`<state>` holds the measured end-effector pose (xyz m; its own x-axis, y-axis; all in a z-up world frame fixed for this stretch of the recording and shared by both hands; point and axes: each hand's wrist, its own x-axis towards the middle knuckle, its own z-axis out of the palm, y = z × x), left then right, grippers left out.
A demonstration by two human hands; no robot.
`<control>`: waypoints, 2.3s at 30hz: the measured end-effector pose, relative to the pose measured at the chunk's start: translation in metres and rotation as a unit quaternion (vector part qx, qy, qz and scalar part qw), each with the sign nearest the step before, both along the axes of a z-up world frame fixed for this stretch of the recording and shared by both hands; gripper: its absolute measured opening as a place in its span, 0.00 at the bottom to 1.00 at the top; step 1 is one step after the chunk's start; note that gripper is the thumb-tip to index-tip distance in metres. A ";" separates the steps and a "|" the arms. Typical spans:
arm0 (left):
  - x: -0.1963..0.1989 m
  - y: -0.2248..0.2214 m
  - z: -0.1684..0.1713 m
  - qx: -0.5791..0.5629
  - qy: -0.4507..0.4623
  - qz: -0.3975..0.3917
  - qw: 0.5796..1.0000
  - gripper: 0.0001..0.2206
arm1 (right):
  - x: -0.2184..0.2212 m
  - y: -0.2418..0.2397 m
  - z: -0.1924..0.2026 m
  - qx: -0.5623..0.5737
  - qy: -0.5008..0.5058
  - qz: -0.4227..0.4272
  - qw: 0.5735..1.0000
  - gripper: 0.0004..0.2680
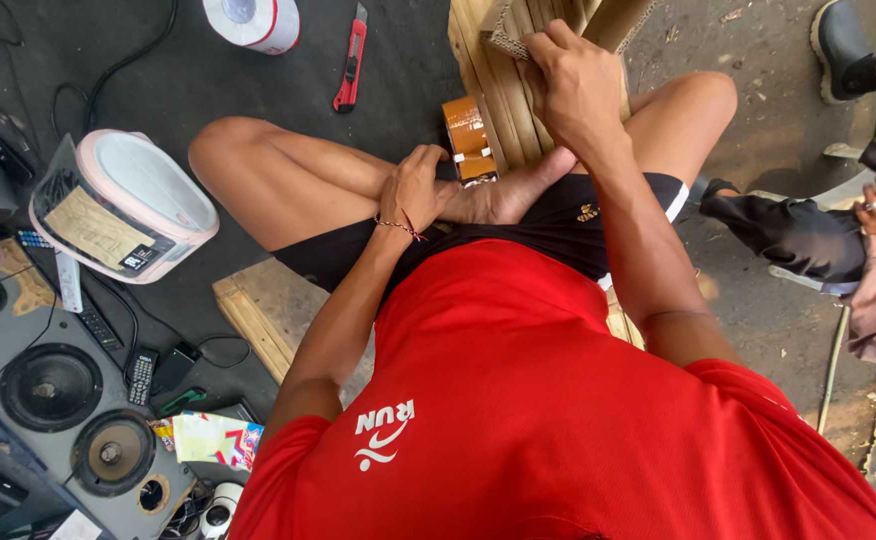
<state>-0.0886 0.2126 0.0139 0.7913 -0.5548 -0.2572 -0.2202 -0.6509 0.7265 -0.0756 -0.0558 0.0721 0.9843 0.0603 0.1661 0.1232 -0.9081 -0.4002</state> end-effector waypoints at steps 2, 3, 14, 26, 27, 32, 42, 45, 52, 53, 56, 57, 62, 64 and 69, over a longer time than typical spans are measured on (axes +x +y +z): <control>-0.006 0.002 0.008 -0.006 -0.018 0.013 1.000 0.21 | -0.003 0.005 -0.002 0.014 -0.011 0.009 1.000 0.07; -0.008 0.002 0.013 -0.012 -0.033 0.020 0.999 0.22 | -0.004 0.006 -0.003 0.020 -0.016 0.012 1.000 0.07; -0.023 -0.004 0.042 -0.064 -0.255 -0.022 0.965 0.18 | -0.004 0.007 0.000 -0.006 0.011 0.021 1.000 0.06; 0.005 0.015 0.035 -0.115 -0.274 -0.035 0.954 0.06 | -0.020 0.000 0.012 -0.039 0.049 0.027 0.998 0.06; 0.007 0.018 0.035 -0.112 -0.269 -0.036 0.956 0.05 | -0.021 0.000 0.015 -0.048 0.057 0.030 0.997 0.06; 0.024 0.025 0.039 -0.144 -0.210 0.009 0.967 0.04 | -0.019 -0.007 0.045 -0.051 0.096 0.093 0.990 0.06; 0.115 0.043 0.111 -0.103 -0.310 -0.090 0.941 0.03 | -0.026 0.026 0.082 -0.166 0.236 0.235 0.928 0.06; 0.135 0.050 0.150 -0.113 -0.311 -0.119 0.936 0.02 | -0.023 0.044 0.084 -0.158 0.152 0.250 0.943 0.07; 0.148 0.056 0.231 -0.191 -0.209 -0.159 0.946 0.03 | -0.014 0.056 0.097 -0.152 0.101 0.221 0.958 0.06; 0.145 0.054 0.239 -0.198 -0.202 -0.164 0.945 0.03 | -0.014 0.056 0.099 -0.152 0.090 0.229 0.957 0.06; 0.133 0.043 0.253 -0.206 -0.178 -0.184 0.945 0.03 | -0.018 0.060 0.104 -0.169 0.089 0.260 0.947 0.06; 0.131 0.040 0.257 -0.199 -0.174 -0.195 0.944 0.03 | -0.018 0.062 0.105 -0.177 0.092 0.273 0.941 0.05; 0.127 0.037 0.282 -0.169 -0.194 -0.232 0.938 0.04 | -0.019 0.069 0.107 -0.193 0.084 0.274 0.939 0.05; 0.129 0.038 0.291 -0.161 -0.196 -0.243 0.936 0.04 | -0.018 0.069 0.107 -0.194 0.067 0.262 0.943 0.05; 0.130 0.033 0.288 -0.195 -0.186 -0.256 0.928 0.04 | -0.025 0.068 0.106 -0.183 0.002 0.234 0.955 0.04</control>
<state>0.0416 0.2455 0.3018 0.3915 -0.8765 0.2801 -0.7111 -0.0950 0.6967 -0.1005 0.0126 0.1782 0.8355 0.5477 0.0457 0.5496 -0.8327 -0.0675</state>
